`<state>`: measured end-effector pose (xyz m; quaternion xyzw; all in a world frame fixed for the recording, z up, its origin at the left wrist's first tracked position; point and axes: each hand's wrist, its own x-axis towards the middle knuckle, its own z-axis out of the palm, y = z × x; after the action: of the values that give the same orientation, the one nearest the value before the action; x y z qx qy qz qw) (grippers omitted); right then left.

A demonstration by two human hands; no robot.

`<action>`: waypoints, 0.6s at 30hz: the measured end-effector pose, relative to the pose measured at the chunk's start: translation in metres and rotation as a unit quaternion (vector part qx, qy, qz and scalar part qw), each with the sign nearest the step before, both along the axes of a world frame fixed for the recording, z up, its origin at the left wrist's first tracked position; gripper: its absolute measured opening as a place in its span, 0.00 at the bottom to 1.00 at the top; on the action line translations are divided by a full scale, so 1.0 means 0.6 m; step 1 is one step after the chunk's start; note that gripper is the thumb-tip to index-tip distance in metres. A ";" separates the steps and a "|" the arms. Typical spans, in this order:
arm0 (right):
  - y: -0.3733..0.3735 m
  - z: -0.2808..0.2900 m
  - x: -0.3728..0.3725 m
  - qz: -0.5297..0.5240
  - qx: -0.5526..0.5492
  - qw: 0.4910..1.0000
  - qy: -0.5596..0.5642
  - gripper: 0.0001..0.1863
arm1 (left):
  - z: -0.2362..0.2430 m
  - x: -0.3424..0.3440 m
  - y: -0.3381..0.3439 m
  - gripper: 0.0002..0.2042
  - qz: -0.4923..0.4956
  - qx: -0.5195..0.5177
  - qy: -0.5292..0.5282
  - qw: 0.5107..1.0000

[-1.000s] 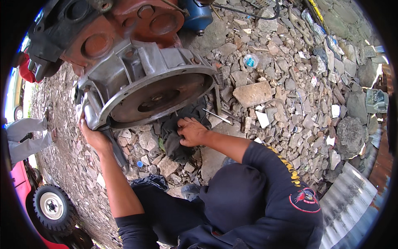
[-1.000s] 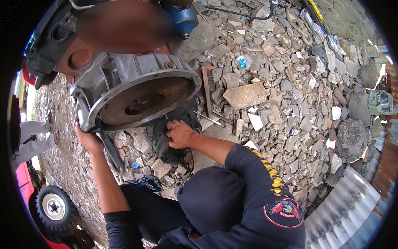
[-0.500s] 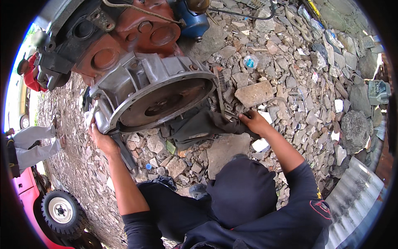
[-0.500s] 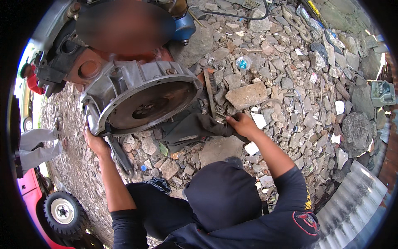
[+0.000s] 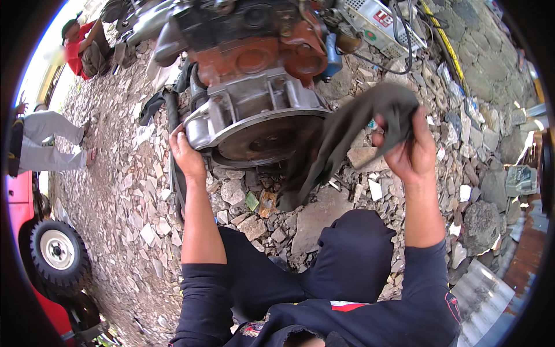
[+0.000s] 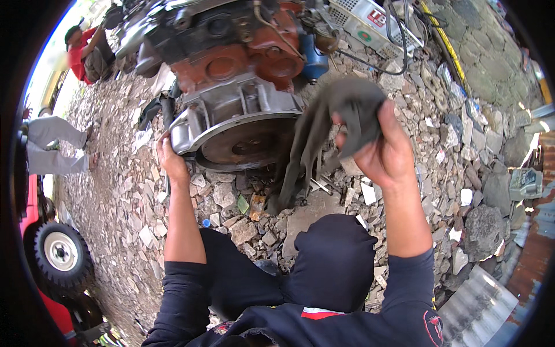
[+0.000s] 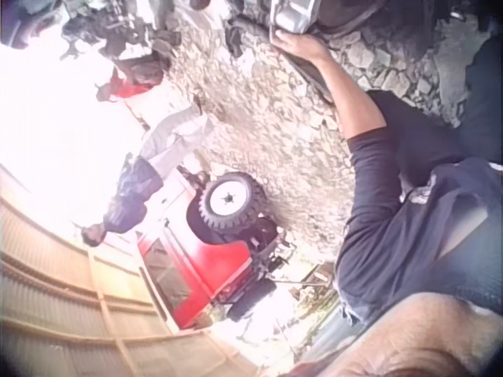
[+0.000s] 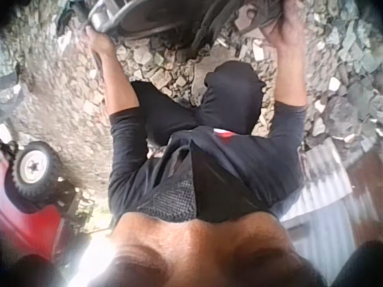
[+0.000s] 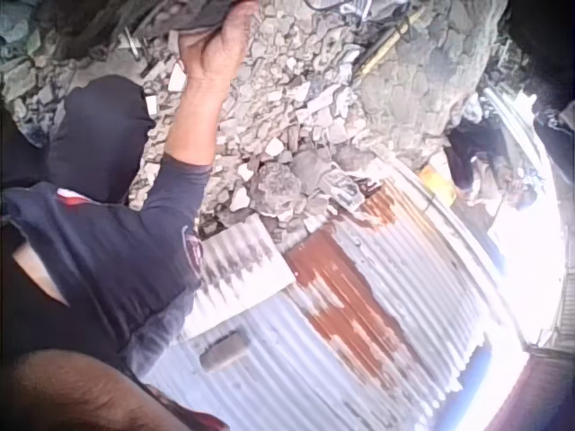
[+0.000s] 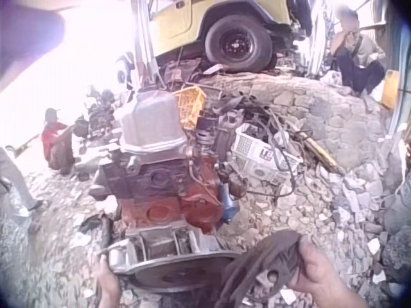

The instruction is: The person wipes the rim of an engine component with a cloth and uses a screwdriver to scrape debris from the engine block.

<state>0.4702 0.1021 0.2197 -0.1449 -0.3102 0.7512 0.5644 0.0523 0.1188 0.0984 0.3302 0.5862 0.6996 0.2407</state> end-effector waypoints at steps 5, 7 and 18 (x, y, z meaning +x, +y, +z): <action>0.059 0.040 -0.121 -0.109 0.177 0.847 -0.490 0.19 | -0.027 0.005 0.019 0.13 -0.005 0.004 0.060 0.998; 0.079 0.006 -0.151 -0.147 0.375 0.633 -0.661 0.21 | -0.031 0.004 0.024 0.12 -0.009 0.026 0.047 0.998; 0.136 0.075 -0.207 0.099 0.353 0.423 -0.829 0.15 | -0.027 0.009 0.018 0.13 0.016 0.020 0.098 0.995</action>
<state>0.3459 0.1839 0.2649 -0.4541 -0.8783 0.1439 -0.0412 0.0579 0.1294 0.0825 0.3924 0.5979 0.6793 0.1647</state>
